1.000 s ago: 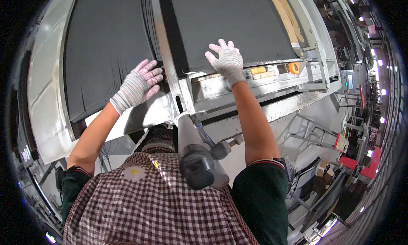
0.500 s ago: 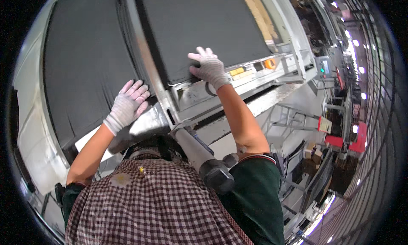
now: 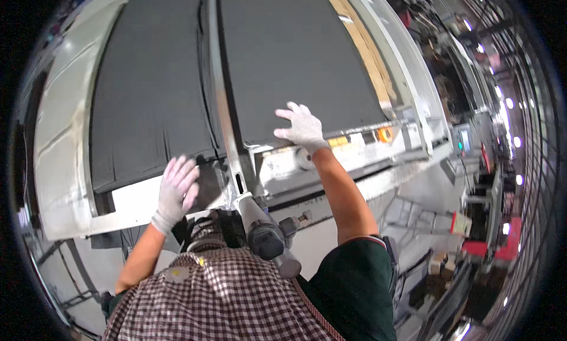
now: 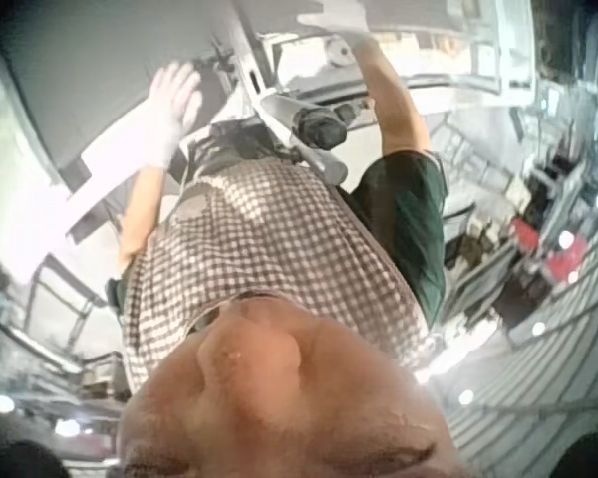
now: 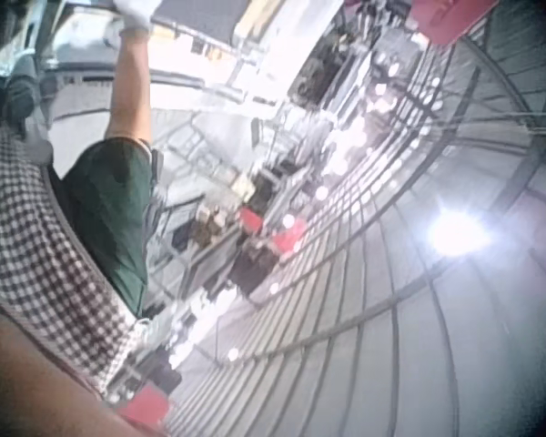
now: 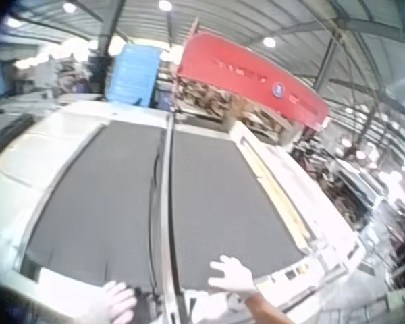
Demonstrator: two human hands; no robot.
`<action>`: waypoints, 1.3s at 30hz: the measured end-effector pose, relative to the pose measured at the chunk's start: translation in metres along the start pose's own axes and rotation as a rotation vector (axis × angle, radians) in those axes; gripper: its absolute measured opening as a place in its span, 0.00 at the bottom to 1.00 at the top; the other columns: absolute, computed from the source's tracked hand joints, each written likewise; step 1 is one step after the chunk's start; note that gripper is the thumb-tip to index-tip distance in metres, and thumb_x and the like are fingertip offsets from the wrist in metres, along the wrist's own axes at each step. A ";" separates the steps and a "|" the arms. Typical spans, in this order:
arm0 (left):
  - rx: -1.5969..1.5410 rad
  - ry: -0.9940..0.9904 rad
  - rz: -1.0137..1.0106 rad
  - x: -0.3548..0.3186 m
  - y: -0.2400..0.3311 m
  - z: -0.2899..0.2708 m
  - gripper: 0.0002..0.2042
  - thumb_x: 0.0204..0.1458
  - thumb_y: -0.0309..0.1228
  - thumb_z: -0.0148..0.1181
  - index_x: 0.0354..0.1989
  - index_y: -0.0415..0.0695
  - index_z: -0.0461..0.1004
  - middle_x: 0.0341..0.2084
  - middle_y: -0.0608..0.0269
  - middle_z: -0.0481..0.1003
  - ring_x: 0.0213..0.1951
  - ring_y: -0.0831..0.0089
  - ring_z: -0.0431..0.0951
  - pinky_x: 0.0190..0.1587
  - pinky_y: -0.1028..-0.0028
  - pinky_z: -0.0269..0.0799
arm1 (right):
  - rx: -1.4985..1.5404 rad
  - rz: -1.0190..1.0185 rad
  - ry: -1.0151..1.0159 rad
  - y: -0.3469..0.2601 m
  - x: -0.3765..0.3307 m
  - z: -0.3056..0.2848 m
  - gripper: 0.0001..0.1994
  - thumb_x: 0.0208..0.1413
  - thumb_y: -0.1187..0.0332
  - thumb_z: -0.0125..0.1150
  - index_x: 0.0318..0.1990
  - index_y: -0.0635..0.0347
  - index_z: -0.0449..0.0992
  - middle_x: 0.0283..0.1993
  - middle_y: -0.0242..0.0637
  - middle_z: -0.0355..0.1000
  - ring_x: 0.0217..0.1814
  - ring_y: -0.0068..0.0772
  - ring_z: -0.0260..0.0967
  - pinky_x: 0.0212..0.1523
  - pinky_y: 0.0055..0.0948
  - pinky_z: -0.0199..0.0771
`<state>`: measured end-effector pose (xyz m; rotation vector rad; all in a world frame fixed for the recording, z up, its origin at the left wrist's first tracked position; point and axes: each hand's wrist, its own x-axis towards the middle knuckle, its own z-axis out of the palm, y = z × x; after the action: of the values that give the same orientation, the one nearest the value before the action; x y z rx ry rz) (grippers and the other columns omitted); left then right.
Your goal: The worker is assembling and taping industrial foam-like panel components, then moving them to a conveyor and sorting station.
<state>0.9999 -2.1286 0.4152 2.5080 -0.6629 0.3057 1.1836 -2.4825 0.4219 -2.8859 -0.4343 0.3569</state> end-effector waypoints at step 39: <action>-0.667 2.042 -1.838 -1.612 0.694 0.190 0.16 0.65 0.45 0.49 0.38 0.46 0.75 0.30 0.72 0.70 0.33 0.80 0.67 0.37 0.72 0.65 | 0.653 -1.382 -0.328 -0.817 -1.126 0.554 0.13 0.62 0.65 0.57 0.50 0.59 0.78 0.44 0.43 0.78 0.48 0.45 0.75 0.52 0.39 0.73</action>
<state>-0.7177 -2.1103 0.0100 0.3888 1.7308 1.0954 -0.2230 -1.9786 0.3170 -1.3939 -1.7408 0.5294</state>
